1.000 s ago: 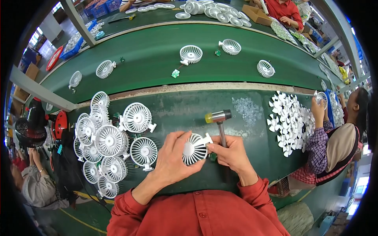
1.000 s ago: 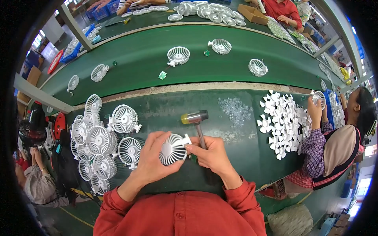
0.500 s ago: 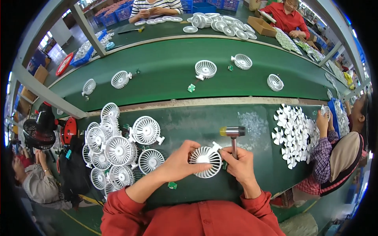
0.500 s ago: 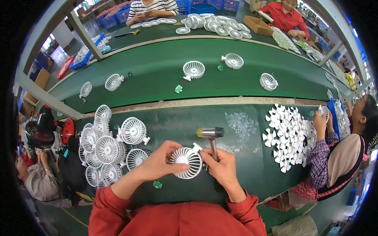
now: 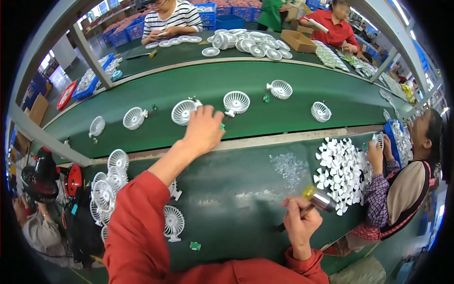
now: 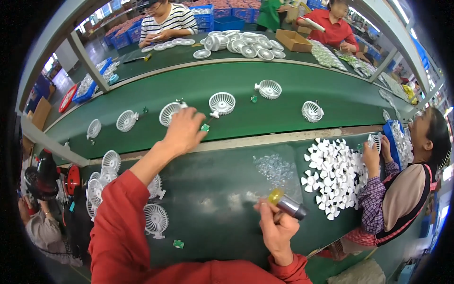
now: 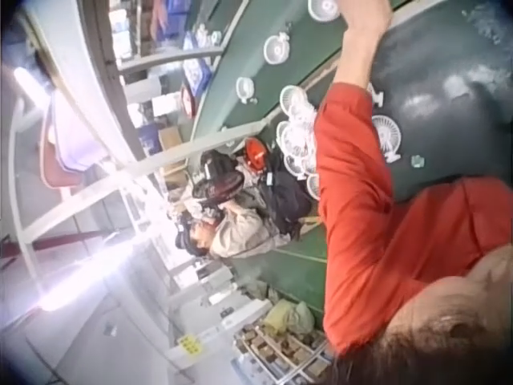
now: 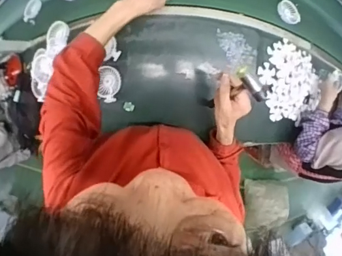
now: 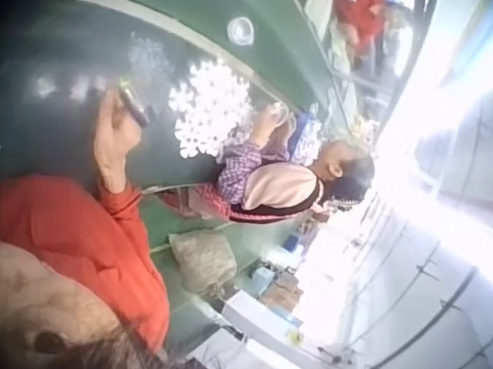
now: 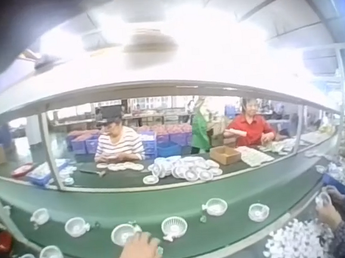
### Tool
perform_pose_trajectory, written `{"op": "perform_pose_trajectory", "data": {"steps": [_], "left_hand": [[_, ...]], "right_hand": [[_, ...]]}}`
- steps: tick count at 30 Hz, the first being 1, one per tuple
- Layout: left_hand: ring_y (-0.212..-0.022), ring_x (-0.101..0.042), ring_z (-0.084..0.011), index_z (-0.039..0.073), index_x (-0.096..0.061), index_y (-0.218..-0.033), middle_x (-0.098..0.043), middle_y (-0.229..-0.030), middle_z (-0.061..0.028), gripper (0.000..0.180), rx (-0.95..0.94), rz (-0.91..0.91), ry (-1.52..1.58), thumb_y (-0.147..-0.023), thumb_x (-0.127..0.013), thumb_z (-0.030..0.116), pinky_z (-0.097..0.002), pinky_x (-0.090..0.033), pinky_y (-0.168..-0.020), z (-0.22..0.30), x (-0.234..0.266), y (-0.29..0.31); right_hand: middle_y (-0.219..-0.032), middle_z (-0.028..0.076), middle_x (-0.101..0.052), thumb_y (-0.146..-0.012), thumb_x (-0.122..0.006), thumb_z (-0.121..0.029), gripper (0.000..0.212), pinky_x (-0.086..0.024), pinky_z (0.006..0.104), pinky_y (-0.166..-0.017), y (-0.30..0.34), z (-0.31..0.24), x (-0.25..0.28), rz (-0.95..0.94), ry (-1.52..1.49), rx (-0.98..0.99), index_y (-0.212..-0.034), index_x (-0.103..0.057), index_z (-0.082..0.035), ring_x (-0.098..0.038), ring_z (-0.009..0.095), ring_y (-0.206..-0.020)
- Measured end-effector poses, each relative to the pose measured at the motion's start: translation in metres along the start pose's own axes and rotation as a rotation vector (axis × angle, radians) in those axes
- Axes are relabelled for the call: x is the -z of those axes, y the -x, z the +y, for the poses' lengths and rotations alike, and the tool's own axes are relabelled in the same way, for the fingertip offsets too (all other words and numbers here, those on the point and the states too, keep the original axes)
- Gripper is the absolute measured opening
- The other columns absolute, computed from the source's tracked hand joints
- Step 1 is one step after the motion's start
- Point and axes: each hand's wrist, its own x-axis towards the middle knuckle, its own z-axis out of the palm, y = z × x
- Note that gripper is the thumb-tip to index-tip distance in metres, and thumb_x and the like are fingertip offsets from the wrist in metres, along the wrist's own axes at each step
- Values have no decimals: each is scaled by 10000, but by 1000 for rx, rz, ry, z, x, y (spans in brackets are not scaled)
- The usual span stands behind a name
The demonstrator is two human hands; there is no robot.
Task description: The person assembles portable fan housings by fitting components into plastic grilles, tapping them securely with a small mallet, and placing the assembled parts onto the conveyor belt.
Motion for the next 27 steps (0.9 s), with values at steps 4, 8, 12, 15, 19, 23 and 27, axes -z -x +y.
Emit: {"op": "perform_pose_trajectory", "data": {"steps": [4, 8, 12, 15, 19, 23, 27], "left_hand": [[-1144, -504, -342, 75, -660, -1149, -565, -1192, -161, 363, 76, -271, 118, -871, -652, 309, -479, -389, -954, 23, -35, -36], [-1064, -542, -378, 6, -680, -999, -607, -1104, -185, 285, 118, -200, 185, -880, -606, 253, -480, -446, -908, 24, -57, -42], [-871, -599, -465, -69, -647, -811, -644, -913, -271, 259, 238, -265, 441, -857, -547, 165, -530, -478, -803, 51, -27, -16], [-886, -602, -460, -67, -632, -766, -646, -918, -259, 263, 178, -390, 527, -862, -539, 159, -507, -480, -810, 78, -1, 21], [-1033, -576, -390, -54, -647, -969, -606, -1034, -213, 254, 102, -339, 611, -894, -578, 179, -439, -467, -894, 103, 18, 108], [-1098, -549, -373, -29, -584, -1156, -579, -1168, -202, 337, 95, -474, 751, -917, -611, 207, -439, -458, -932, 119, 35, 177], [-1019, -584, -334, -27, -587, -1147, -593, -1188, -177, 304, 39, -380, 878, -920, -634, 169, -387, -494, -880, 124, 31, 215]], "right_hand": [[-925, 171, -720, -907, -672, -17, 382, -444, 228, -496, -5, 0, 3, -43, -100, -246, -624, -415, -14, -601, 82, -585], [-775, 94, -711, -932, -656, -77, 144, -360, 210, -439, -10, -1, 3, -132, -96, -398, -856, -652, 45, -477, 18, -492], [-698, 50, -689, -945, -644, -124, 178, -321, 211, -416, -19, 10, 3, -155, -16, -416, -998, -692, 39, -426, 8, -455], [-654, 37, -678, -949, -641, -189, 221, -302, 208, -403, -28, 27, 2, -146, 44, -448, -989, -698, 21, -410, 16, -433], [-609, 43, -657, -950, -625, -259, 294, -387, 263, -500, -43, 38, -10, -280, 255, -357, -1006, -685, 24, -501, 56, -518], [-627, 69, -634, -936, -643, -274, 316, -449, 278, -536, -47, 19, -33, -423, 347, -321, -1015, -662, 32, -589, 90, -566], [-675, 96, -652, -911, -660, -224, 354, -472, 297, -541, -33, 31, -46, -532, 326, -291, -1117, -640, 64, -617, 123, -571]]}}
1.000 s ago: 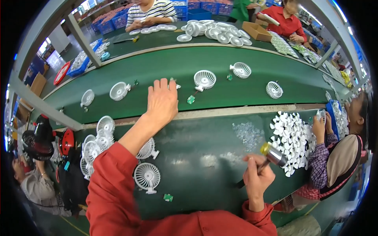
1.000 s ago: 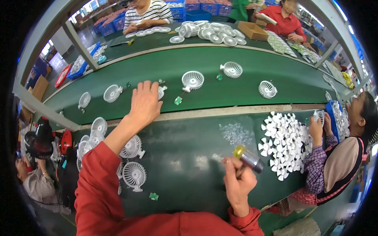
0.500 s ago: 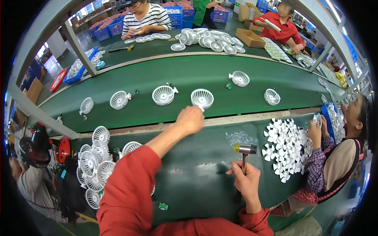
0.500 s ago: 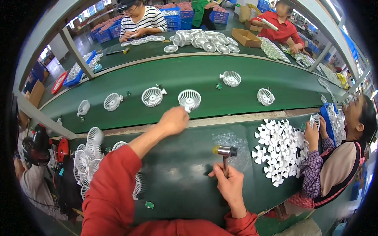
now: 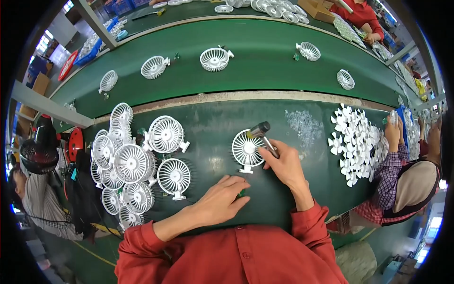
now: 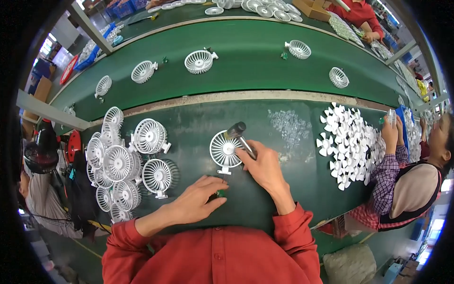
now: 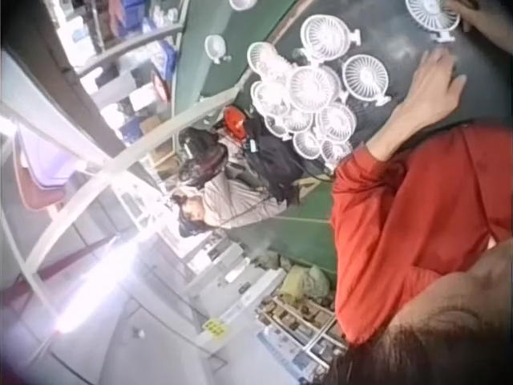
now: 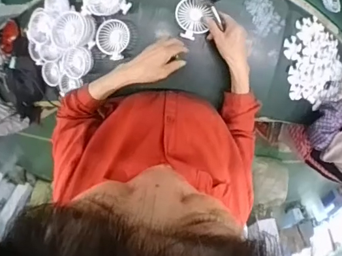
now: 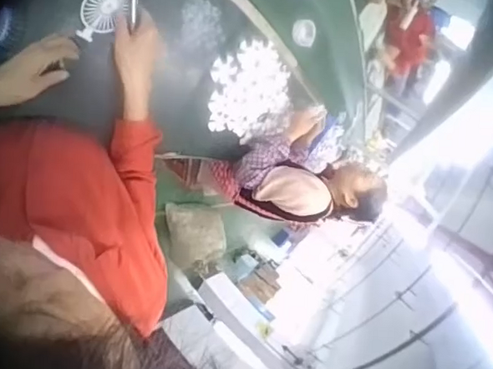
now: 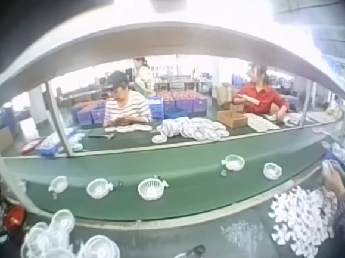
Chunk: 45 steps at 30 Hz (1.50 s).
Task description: The person assembles portable fan housings by fitting components into plastic grilles, tapping them securely with a small mallet, and placing the assembled parts onto the conveyor belt.
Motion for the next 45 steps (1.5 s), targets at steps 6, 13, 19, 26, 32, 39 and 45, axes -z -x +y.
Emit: {"op": "perform_pose_trajectory", "data": {"steps": [6, 13, 19, 26, 32, 39, 45], "left_hand": [[-778, -638, -151, -25, -553, -1145, -629, -1069, -149, 293, 420, 263, 692, -949, -652, 169, -277, -542, -660, -21, -5, 2], [-698, -650, -167, -36, -432, -1240, -603, -1082, -183, 513, 481, 222, 1297, -958, -632, 343, -294, -550, -530, -5, 1, -19], [-689, -651, -152, 49, -485, -1238, -662, -1008, -167, 317, 389, 157, 1441, -1008, -551, 256, -304, -565, -537, -4, -2, -27], [-692, -645, -162, 4, -588, -1102, -663, -865, -108, 219, 358, 313, 1572, -979, -588, 185, -307, -532, -507, -2, -6, -28], [-654, -600, -125, -8, -599, -1117, -644, -901, -74, 218, 299, 324, 1674, -976, -585, 159, -299, -518, -517, -8, -6, -27], [-607, -589, -156, -14, -594, -1114, -692, -958, -181, 258, 348, 353, 1557, -959, -606, 192, -301, -516, -510, -12, 1, -24], [-629, -601, -144, 7, -581, -1147, -689, -981, -157, 219, 328, 351, 1423, -998, -535, 161, -285, -517, -492, -13, 10, -24]], "right_hand": [[-652, 45, -595, -892, -640, -121, 248, -458, 266, -537, 7, -9, -6, 21, 94, -29, -1052, -650, 69, -600, 93, -586], [-638, 36, -582, -892, -630, -119, 248, -459, 279, -533, 15, -39, -1, 96, 128, 63, -1068, -653, 53, -580, 84, -580], [-696, 233, -613, -889, -614, -154, 294, -481, 406, -587, 12, -64, -2, 90, 178, 99, -1126, -642, 18, -639, 368, -613], [-711, 132, -670, -909, -680, -177, 289, -480, 304, -572, 23, -40, -11, 146, 87, 248, -1109, -645, 28, -612, 127, -612], [-773, -12, -650, -930, -663, -132, 226, -441, 207, -580, 53, -20, -24, -105, -353, -98, -1091, -680, 25, -531, 25, -686], [-711, -23, -611, -811, -737, -71, 324, -414, 234, -536, 48, -26, -18, -114, -68, 85, -1113, -647, 6, -496, 35, -608], [-714, 91, -604, -785, -697, -90, 212, -438, 317, -516, 44, -41, -14, -2, 211, 271, -961, -620, -2, -543, 182, -529]]}}
